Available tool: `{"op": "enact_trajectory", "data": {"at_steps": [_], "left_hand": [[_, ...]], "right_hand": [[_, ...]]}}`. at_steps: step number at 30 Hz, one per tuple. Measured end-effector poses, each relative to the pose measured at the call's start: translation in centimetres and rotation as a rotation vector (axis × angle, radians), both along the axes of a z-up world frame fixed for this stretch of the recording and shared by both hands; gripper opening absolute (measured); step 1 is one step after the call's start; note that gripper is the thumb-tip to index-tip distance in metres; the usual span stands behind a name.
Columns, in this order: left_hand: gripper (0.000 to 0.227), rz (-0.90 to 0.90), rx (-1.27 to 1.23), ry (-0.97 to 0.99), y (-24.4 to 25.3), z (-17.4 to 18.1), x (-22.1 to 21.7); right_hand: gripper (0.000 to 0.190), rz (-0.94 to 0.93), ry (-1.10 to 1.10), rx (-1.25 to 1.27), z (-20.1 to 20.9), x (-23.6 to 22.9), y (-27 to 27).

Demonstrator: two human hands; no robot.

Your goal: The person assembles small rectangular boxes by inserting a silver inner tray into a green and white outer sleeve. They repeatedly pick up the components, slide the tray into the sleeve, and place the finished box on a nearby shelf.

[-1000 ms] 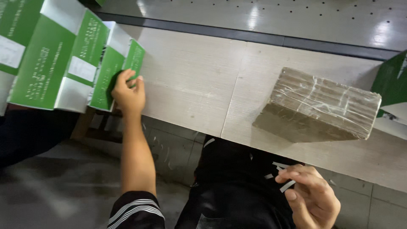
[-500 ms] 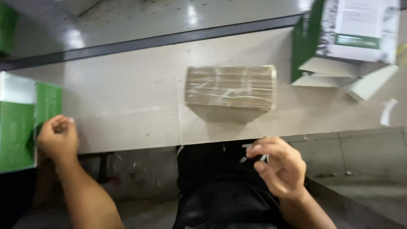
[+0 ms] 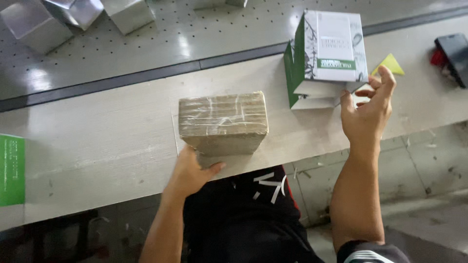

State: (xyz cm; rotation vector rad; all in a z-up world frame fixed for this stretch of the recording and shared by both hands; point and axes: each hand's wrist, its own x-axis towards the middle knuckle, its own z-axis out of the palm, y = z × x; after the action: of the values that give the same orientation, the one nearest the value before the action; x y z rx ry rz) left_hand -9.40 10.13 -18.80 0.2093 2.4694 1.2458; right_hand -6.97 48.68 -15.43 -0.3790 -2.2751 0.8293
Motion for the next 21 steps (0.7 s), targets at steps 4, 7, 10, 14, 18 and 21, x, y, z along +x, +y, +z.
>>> {"op": "enact_trajectory", "data": {"at_steps": [4, 7, 10, 14, 18, 21], "left_hand": [[0.07, 0.07, 0.191, 0.029, 1.4, -0.6, -0.7], [0.075, 0.075, 0.21, 0.067, 2.1, 0.0, -1.9], [0.082, 0.133, 0.238, 0.069, 2.8, -0.2, -4.1], [0.089, 0.128, 0.438, 0.126, 3.5, -0.2, -5.9], [0.093, 0.052, 0.48, 0.184, 2.5, -1.8, -5.0], [0.088, 0.096, 0.207, 0.473, 1.5, -1.9, -1.4]], "right_hand": [[0.043, 0.003, 0.063, 0.12, -0.7, -1.3, 1.8], [0.032, -0.084, 0.159, 0.29, -0.9, -1.2, 3.1], [0.045, -0.033, 0.273, 0.318, 1.5, 2.0, 2.8], [0.041, -0.049, 0.026, 0.151, 2.6, 9.8, 1.8], [0.043, 0.031, -0.167, 0.005, 6.5, 9.0, -4.6], [0.044, 0.287, -0.205, 0.293, 7.3, 5.6, -8.2]]}}
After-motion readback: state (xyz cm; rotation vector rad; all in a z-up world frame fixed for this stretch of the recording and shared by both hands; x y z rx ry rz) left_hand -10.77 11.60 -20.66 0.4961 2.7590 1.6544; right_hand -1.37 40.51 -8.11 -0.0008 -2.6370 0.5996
